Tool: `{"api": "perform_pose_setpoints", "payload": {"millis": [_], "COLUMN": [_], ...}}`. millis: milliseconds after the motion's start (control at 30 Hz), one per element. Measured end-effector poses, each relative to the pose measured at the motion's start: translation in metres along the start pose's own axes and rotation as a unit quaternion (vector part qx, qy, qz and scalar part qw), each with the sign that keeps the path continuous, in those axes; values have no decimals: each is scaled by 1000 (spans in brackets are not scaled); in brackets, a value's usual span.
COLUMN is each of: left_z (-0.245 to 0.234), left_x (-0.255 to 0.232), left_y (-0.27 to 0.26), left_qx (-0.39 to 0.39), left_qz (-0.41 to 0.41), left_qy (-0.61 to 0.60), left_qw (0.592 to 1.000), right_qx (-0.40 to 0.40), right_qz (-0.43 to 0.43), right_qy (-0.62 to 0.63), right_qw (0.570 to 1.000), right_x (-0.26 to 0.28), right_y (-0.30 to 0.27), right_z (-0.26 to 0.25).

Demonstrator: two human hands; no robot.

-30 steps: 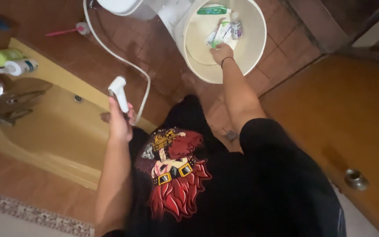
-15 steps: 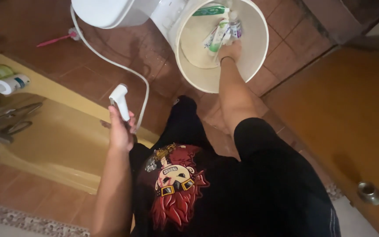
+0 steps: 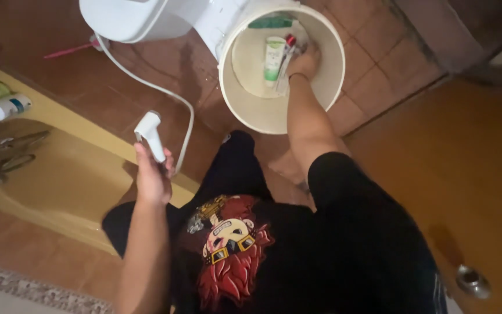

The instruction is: Washing and rinsing various toiletry bottles and toothpaste tubes using a bidet sprayer in a bathroom.

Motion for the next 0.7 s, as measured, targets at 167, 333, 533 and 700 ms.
{"api": "perform_pose_setpoints", "payload": {"millis": [167, 333, 533, 700], "left_z": [2, 6, -2, -19], "left_x": [4, -18, -42, -45], "left_y": [-4, -5, 3, 15], "left_qx": [41, 58, 70, 85], "left_qz": [27, 57, 103, 95], "left_qy": [-34, -62, -105, -136], "left_qw": [998, 995, 987, 982], "right_qx": [47, 228, 259, 258], "right_qz": [76, 132, 100, 67], "right_qy": [67, -124, -111, -111], "right_qw": [994, 957, 954, 957], "right_x": [-10, -41, -36, -36], "right_y": [-17, -26, -37, -37], "right_z": [-12, 16, -2, -10]}}
Point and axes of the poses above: each hand's wrist, its own y-axis towards the middle knuckle, its own z-axis out of the palm, x = y × z, the point moved 1 cm from there along y, towards the middle knuckle, and after that the axes turned 9 degrees about z, right-handed, at the moved point
